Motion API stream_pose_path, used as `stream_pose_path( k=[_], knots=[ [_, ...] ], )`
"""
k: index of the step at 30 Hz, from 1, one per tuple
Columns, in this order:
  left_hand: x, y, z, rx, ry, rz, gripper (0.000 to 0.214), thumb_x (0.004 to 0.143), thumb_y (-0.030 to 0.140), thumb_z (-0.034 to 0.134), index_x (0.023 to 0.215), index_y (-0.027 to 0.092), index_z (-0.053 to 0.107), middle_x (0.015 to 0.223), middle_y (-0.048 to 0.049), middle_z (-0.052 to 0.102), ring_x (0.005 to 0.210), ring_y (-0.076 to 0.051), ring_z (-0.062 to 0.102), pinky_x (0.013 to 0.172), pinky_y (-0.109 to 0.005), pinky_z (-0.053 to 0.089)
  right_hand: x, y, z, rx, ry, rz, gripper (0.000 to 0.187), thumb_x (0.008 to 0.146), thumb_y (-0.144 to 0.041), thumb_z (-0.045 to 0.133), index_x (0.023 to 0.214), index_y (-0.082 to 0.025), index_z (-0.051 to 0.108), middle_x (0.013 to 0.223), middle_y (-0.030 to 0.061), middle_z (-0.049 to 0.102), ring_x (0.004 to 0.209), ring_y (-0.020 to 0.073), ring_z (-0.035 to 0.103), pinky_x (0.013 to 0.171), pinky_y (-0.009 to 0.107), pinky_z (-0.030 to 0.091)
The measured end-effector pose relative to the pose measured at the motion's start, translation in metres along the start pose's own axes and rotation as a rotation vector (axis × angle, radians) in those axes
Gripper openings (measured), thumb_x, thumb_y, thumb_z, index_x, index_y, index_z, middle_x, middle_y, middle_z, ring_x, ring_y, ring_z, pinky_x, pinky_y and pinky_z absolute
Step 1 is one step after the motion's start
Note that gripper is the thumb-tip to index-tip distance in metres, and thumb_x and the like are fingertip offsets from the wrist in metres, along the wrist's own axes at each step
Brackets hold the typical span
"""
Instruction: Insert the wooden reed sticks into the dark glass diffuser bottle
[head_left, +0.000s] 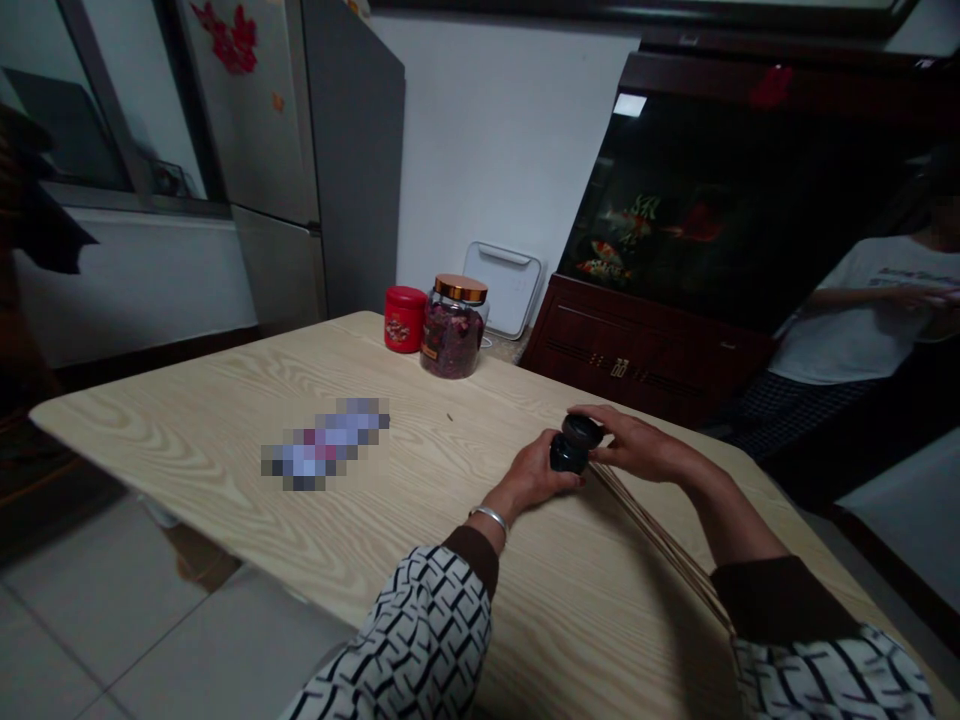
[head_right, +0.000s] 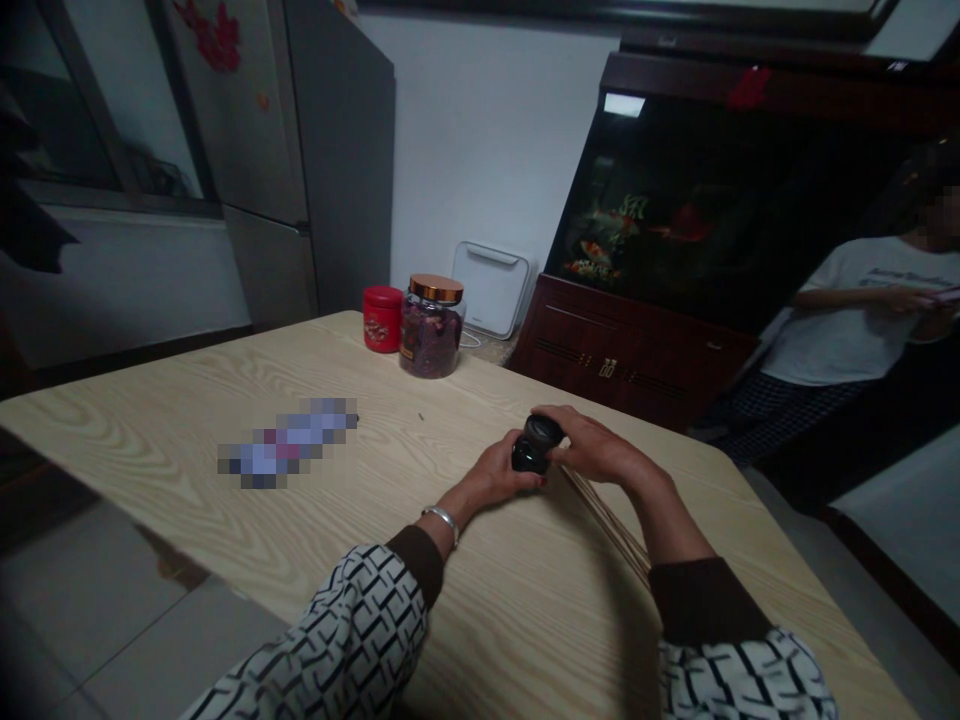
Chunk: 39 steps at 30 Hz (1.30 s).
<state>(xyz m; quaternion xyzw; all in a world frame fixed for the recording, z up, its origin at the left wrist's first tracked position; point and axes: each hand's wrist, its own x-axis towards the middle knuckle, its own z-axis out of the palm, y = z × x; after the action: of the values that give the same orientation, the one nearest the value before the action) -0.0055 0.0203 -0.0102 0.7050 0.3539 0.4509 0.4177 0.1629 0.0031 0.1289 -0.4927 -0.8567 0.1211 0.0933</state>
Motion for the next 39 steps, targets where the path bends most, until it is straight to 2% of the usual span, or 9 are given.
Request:
stream_pose_path(
  k=[3,6,9,12,18,24,30,35,39],
  knots=[
    [0.001,-0.001,0.000,0.003,-0.003,-0.015,0.069,0.062,0.035,0.082,0.123,0.020,0.053,0.106,-0.0047,0.066,0.094,-0.022,0.061,0.078,-0.028,0.047,0.007,-0.007,-0.004,-0.130,0.013,0.154,0.055,0.076,-0.041,0.068,0.125,-0.021,0.054,0.118,0.0123,0.065,0.106,0.0284,0.062,0.090,0.041,0.048],
    [0.001,-0.001,0.001,0.002,-0.003,-0.034,0.072,0.061,0.034,0.083,0.124,0.020,0.052,0.105,-0.0048,0.066,0.091,-0.022,0.062,0.076,-0.028,0.047,0.007,-0.010,-0.004,-0.210,-0.004,0.310,0.079,0.069,-0.062,0.070,0.130,-0.017,0.048,0.104,0.0147,0.068,0.095,0.0327,0.065,0.083,0.045,0.049],
    [0.001,0.000,0.001,-0.008,-0.004,-0.020,0.073,0.060,0.036,0.083,0.124,0.019,0.052,0.106,-0.0058,0.067,0.092,-0.022,0.061,0.077,-0.029,0.047,0.003,-0.005,-0.003,-0.105,0.031,0.217,0.098,0.066,-0.057,0.075,0.146,-0.019,0.032,0.133,0.0182,0.055,0.113,0.0315,0.059,0.090,0.042,0.047],
    [0.000,0.002,0.000,-0.003,0.004,-0.004,0.070,0.062,0.036,0.083,0.124,0.019,0.052,0.108,-0.0064,0.066,0.095,-0.023,0.061,0.079,-0.029,0.047,0.000,-0.002,-0.005,0.015,-0.005,0.064,0.096,0.072,-0.038,0.072,0.151,-0.024,0.022,0.148,0.0144,0.042,0.125,0.0254,0.052,0.095,0.035,0.045],
    [0.000,0.004,-0.001,0.016,0.007,-0.019,0.071,0.062,0.035,0.083,0.124,0.019,0.053,0.108,-0.0066,0.066,0.097,-0.024,0.061,0.081,-0.031,0.047,-0.002,-0.011,-0.017,-0.199,0.002,0.325,0.096,0.069,-0.044,0.075,0.149,-0.021,0.028,0.093,0.0072,0.071,0.088,0.0277,0.067,0.077,0.038,0.048],
    [0.001,0.005,-0.001,-0.005,0.011,-0.023,0.070,0.061,0.035,0.083,0.123,0.018,0.054,0.109,-0.0078,0.066,0.098,-0.024,0.061,0.085,-0.033,0.047,-0.003,-0.001,-0.010,-0.033,0.023,0.091,0.092,0.071,-0.023,0.068,0.151,-0.023,0.023,0.142,0.0153,0.049,0.113,0.0242,0.060,0.089,0.035,0.048],
    [0.000,0.006,-0.002,-0.004,-0.002,-0.025,0.070,0.062,0.033,0.082,0.124,0.018,0.053,0.109,-0.0080,0.066,0.096,-0.023,0.061,0.084,-0.032,0.047,-0.001,-0.003,-0.013,-0.148,0.085,0.339,0.086,0.076,-0.052,0.069,0.147,-0.020,0.033,0.092,0.0092,0.071,0.086,0.0280,0.067,0.074,0.037,0.049],
    [0.001,0.003,-0.001,0.011,0.002,-0.016,0.069,0.062,0.033,0.082,0.123,0.018,0.053,0.107,-0.0071,0.066,0.094,-0.022,0.061,0.080,-0.031,0.047,-0.001,-0.006,-0.009,-0.031,0.057,0.113,0.087,0.072,-0.040,0.073,0.147,-0.022,0.034,0.142,0.0148,0.049,0.113,0.0253,0.059,0.089,0.035,0.048],
    [0.000,0.003,-0.001,-0.009,0.002,0.002,0.068,0.063,0.032,0.081,0.123,0.018,0.053,0.107,-0.0067,0.066,0.095,-0.022,0.060,0.080,-0.030,0.046,0.000,-0.009,-0.007,-0.094,0.007,0.185,0.075,0.076,-0.040,0.070,0.143,-0.023,0.041,0.119,0.0104,0.065,0.104,0.0253,0.063,0.088,0.037,0.047]
  ],
)
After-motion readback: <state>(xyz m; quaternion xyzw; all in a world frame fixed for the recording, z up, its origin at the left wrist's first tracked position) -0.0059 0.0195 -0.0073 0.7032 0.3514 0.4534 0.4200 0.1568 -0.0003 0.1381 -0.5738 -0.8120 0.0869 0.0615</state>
